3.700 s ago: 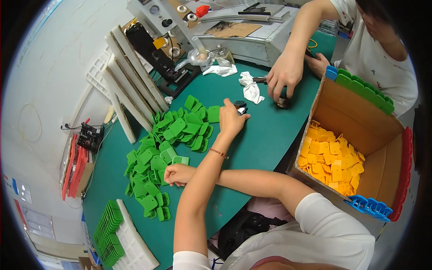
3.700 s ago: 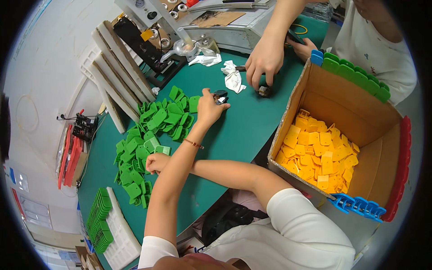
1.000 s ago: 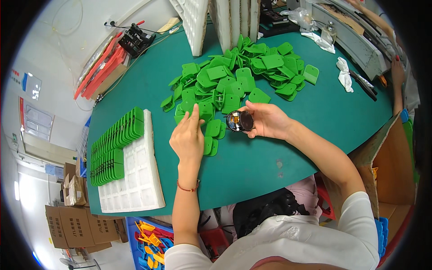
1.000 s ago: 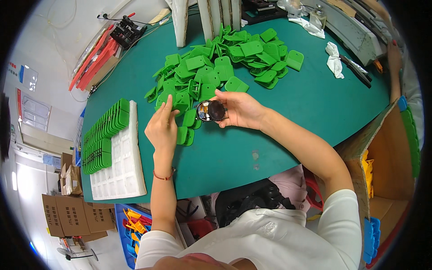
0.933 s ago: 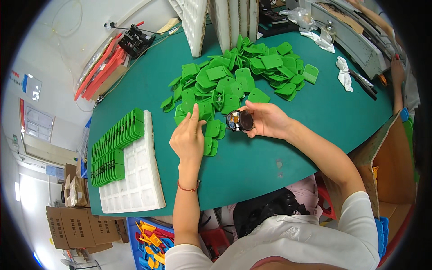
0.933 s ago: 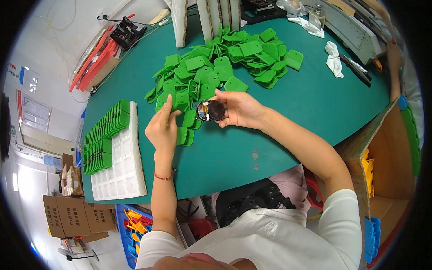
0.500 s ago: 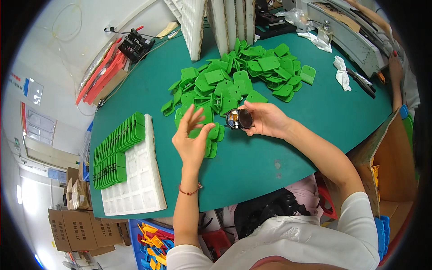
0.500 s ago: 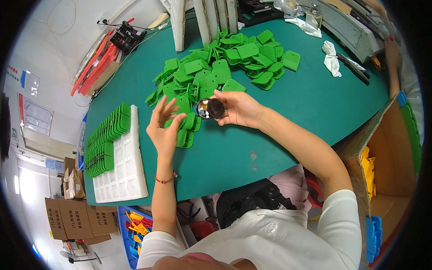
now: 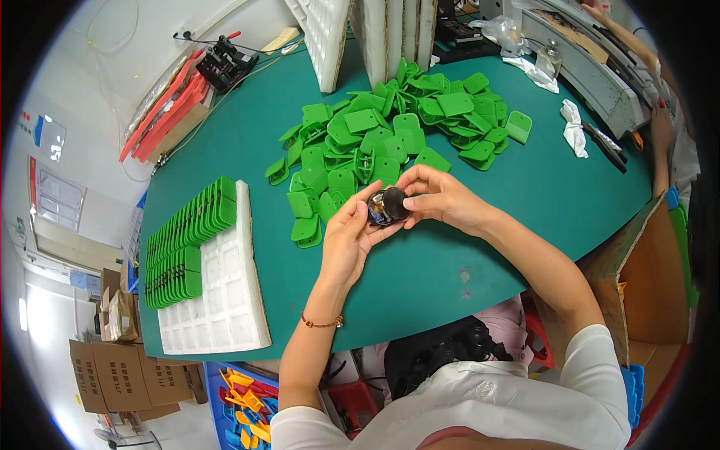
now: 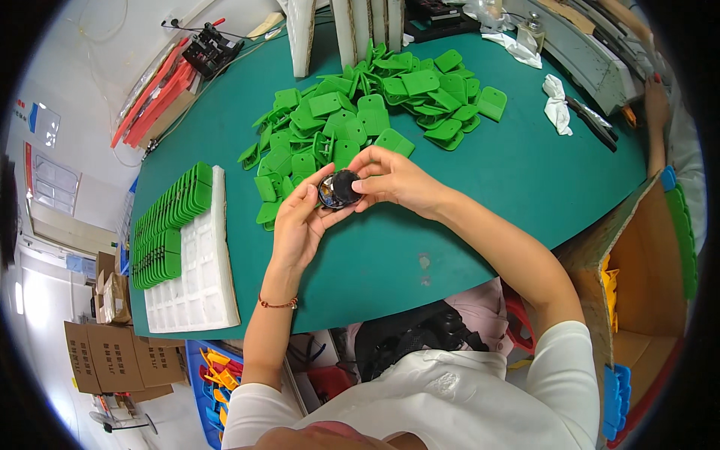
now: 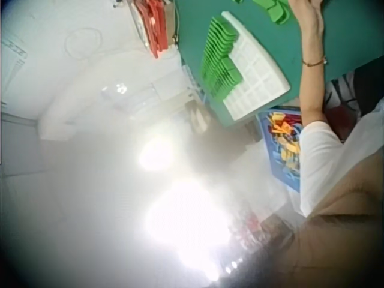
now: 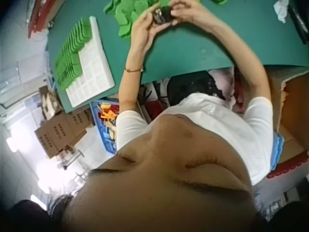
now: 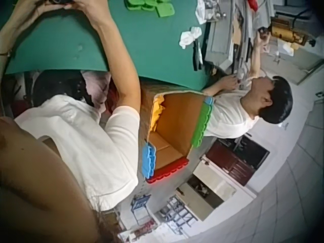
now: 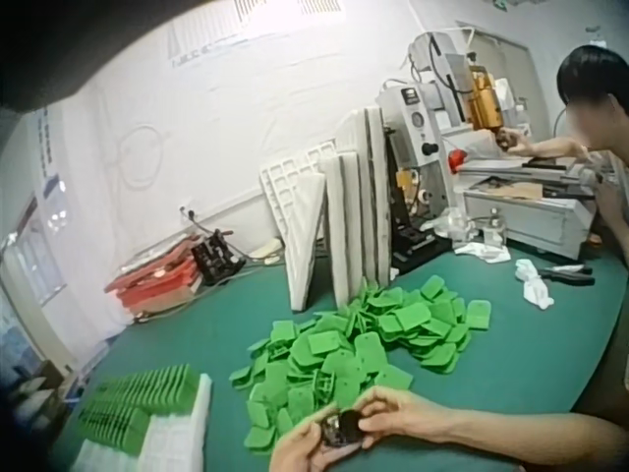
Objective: Assembling green plastic casings onto small black electronic components at a workbench.
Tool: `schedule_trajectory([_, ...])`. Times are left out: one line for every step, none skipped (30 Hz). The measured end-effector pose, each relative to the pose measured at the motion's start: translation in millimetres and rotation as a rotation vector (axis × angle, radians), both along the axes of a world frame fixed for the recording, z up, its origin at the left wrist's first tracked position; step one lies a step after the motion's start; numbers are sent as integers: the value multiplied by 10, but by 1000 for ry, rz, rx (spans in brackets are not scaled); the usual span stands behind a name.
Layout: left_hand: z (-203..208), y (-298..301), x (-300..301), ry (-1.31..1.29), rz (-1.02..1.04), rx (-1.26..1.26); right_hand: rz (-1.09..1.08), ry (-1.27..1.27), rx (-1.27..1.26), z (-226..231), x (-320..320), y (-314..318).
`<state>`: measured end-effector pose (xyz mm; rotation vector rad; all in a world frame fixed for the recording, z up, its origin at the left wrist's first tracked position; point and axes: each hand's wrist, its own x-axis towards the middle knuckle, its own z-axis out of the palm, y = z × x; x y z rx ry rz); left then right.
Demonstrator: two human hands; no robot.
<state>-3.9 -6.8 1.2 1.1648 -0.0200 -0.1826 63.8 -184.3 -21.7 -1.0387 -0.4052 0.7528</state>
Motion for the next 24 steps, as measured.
schedule_trajectory([1, 13, 3, 8, -8, -42, -44, -45, -29, 19, -7, 5])
schedule_trajectory([3, 25, 4, 15, -16, -84, -87, -90, -59, 33, -11, 11])
schedule_trajectory([8, 33, 3, 17, -9, -87, -80, -88, -61, 35, -7, 18])
schedule_trajectory([13, 35, -4, 18, -8, -93, -88, -120, -87, 35, -9, 20])
schedule_trajectory([17, 41, -13, 18, -7, -99, -94, -153, -112, 40, -11, 26])
schedule_trajectory([19, 51, -24, 20, -2, -102, -90, -151, -115, 56, -15, 35])
schedule_trajectory([21, 28, -20, 13, 0, -96, -96, -155, -124, 73, -17, 5])
schedule_trajectory([24, 7, -17, 5, 3, -89, -101, -160, -133, 85, -18, -23])
schedule_trajectory([31, -13, -15, 8, 1, -90, -103, -157, -134, 89, -13, -50])
schedule_trajectory([35, -11, -22, 7, -6, -82, -109, -165, -144, 89, -10, -55])
schedule_trajectory([35, -8, -28, 5, -13, -74, -115, -173, -153, 92, -13, -57])
schedule_trajectory([30, -4, -35, 7, -12, -77, -114, -170, -155, 107, -24, -59])
schedule_trajectory([28, 2, -40, 3, -28, -90, -121, -189, -179, 132, -35, -58])
schedule_trajectory([25, 6, -44, -1, -43, -102, -128, -208, -201, 144, -44, -53])
schedule_trajectory([19, 6, -46, 1, -42, -103, -126, -206, -202, 141, -52, -42])
schedule_trajectory([19, 5, -45, -3, -41, -93, -138, -215, -198, 144, -60, -30])
schedule_trajectory([19, 3, -45, -7, -40, -83, -149, -224, -194, 145, -68, -18])
schedule_trajectory([21, -2, -49, -6, -39, -83, -148, -223, -194, 142, -77, -5])
schedule_trajectory([24, -15, -47, -3, -42, -89, -150, -211, -185, 137, -82, -1])
schedule_trajectory([24, -23, -44, -1, -46, -95, -152, -199, -176, 131, -83, -1])
schedule_trajectory([21, -27, -39, 1, -47, -96, -153, -198, -177, 124, -80, -3])
schedule_trajectory([20, -24, -40, 0, -48, -93, -151, -173, -169, 115, -77, 0])
schedule_trajectory([19, -23, -40, -1, -49, -90, -150, -149, -161, 110, -75, 2])
schedule_trajectory([20, -23, -41, 1, -48, -90, -149, -148, -161, 109, -74, 4])
